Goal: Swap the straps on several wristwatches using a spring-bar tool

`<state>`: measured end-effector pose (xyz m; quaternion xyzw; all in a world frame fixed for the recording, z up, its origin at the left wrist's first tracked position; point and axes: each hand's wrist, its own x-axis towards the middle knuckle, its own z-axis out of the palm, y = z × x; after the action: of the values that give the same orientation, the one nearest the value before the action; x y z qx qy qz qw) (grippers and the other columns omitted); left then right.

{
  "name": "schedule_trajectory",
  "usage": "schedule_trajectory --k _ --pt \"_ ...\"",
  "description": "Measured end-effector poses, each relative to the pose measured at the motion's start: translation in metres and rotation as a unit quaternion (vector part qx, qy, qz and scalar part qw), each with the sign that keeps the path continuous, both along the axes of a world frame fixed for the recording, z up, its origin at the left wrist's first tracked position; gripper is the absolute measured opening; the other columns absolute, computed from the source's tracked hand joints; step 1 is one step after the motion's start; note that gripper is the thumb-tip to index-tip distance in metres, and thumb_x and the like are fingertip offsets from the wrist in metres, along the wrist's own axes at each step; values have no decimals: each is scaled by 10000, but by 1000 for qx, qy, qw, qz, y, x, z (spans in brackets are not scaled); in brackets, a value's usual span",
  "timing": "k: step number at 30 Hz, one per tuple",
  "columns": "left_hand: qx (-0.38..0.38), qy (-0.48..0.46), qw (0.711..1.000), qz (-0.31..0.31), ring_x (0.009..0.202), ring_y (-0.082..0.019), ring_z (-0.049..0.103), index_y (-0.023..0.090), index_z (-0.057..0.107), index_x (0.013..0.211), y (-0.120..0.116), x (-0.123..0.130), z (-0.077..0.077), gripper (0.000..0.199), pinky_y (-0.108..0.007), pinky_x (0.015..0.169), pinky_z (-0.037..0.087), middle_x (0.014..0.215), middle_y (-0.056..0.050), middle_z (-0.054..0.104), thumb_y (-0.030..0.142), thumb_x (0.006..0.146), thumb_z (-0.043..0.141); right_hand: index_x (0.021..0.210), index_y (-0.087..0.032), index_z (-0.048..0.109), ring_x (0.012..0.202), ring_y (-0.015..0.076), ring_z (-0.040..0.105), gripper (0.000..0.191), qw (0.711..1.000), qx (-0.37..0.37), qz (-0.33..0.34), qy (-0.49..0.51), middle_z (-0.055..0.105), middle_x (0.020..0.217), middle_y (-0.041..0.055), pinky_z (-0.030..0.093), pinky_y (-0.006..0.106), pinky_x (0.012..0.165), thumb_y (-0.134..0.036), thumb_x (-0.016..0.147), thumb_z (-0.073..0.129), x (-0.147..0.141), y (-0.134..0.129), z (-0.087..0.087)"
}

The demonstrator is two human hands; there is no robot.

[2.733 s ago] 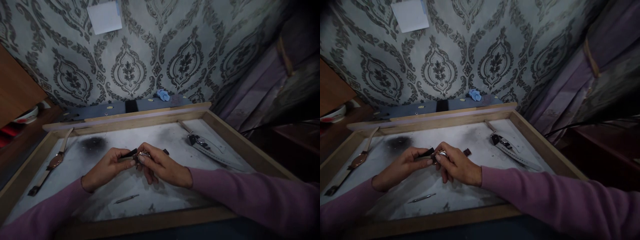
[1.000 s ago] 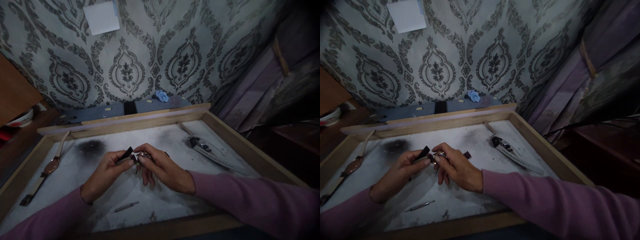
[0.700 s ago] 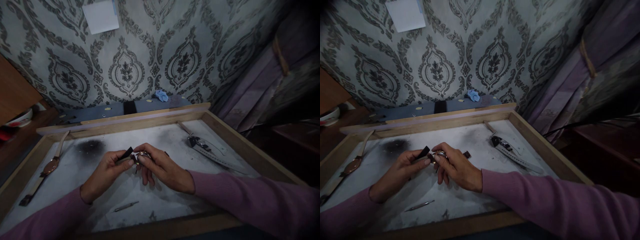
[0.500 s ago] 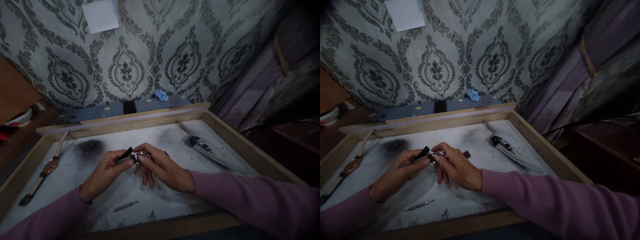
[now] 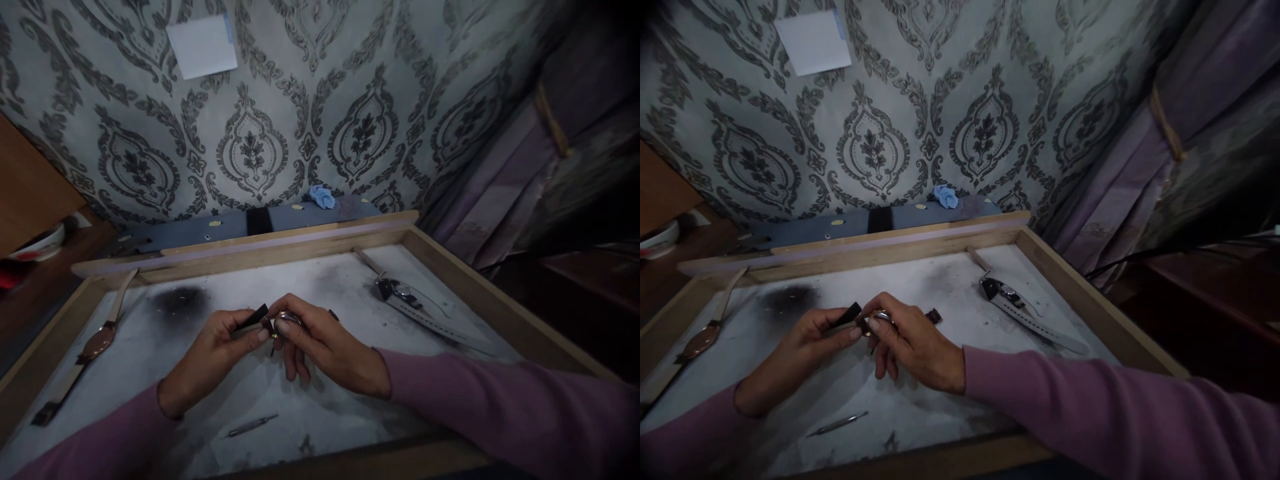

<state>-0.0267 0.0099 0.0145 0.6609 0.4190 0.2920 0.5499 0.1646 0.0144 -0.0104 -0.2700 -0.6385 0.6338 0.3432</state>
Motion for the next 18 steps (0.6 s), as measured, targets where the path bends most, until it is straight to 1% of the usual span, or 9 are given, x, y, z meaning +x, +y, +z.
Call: schedule_trajectory --k 3,6,11,15,18 --pt "-5 -9 1000 -4 761 -192 599 145 720 854 1 1 -1 241 -336 774 463 773 -45 685 358 861 608 1027 -185 465 477 51 583 236 1000 1 0 6 522 747 -35 416 114 363 -414 984 429 0 0 0" --pt "-6 -10 1000 -3 749 -183 582 150 724 839 1 2 0 242 -323 759 454 760 -40 677 364 855 612 1015 -185 465 469 51 575 235 1000 3 0 8 521 731 -40 418 115 361 -415 981 433 0 0 1" --pt "-2 2 1000 -3 749 -178 570 148 692 793 2 1 -1 252 -308 744 438 752 -32 664 378 850 607 1008 -180 461 473 50 578 242 1000 -7 0 7 519 738 -39 412 117 363 -420 979 436 -1 1 1" --pt "9 12 1000 -5 745 -173 568 139 681 796 2 1 -1 252 -310 752 436 751 -33 661 364 864 590 991 -179 453 474 49 580 224 1000 -21 -5 18 529 743 -37 410 120 365 -402 977 447 -1 0 1" --pt "2 5 1000 -10 745 -183 582 136 684 794 2 2 1 271 -330 766 450 753 -45 670 383 864 599 973 -177 446 472 48 579 196 999 -42 -7 33 548 739 -32 410 124 368 -372 968 466 -1 0 0"
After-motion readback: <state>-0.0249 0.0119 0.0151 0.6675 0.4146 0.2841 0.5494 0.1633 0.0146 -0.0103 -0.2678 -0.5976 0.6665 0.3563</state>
